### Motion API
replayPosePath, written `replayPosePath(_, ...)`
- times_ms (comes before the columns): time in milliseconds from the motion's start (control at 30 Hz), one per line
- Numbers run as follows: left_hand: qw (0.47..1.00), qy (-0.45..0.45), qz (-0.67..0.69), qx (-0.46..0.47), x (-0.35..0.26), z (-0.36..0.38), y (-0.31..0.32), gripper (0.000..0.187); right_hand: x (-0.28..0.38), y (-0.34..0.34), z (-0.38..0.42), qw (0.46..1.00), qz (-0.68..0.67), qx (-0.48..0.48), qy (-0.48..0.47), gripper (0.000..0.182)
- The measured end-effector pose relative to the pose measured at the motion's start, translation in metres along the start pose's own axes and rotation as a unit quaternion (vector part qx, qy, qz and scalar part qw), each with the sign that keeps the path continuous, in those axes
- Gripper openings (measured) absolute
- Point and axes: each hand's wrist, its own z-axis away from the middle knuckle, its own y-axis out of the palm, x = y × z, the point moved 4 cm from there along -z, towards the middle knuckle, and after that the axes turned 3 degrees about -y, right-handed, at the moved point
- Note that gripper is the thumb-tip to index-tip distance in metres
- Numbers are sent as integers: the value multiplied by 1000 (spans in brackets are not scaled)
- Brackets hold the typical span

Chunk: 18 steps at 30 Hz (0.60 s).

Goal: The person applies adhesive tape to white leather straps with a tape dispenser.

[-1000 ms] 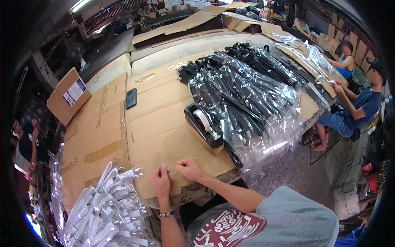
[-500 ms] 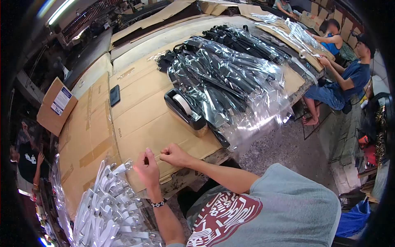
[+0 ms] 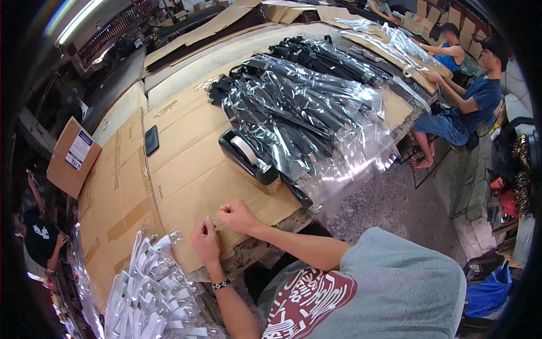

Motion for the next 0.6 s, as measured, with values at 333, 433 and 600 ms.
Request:
replayPosePath(333, 1000, -28, 11, 8, 4, -1, 2, 35, 7, -4, -2, 998, -32, 10, -48, 34)
replayPosePath(433, 1000, -29, 9, -3, 4, 1, 2, 34, 16, -2, -6, 995, -10, 27, 92, 31)
replayPosePath(600, 998, -15, 66, -16, 15, 1, 8, 34, 117, -9, 15, 994, 13, 75, -77, 36)
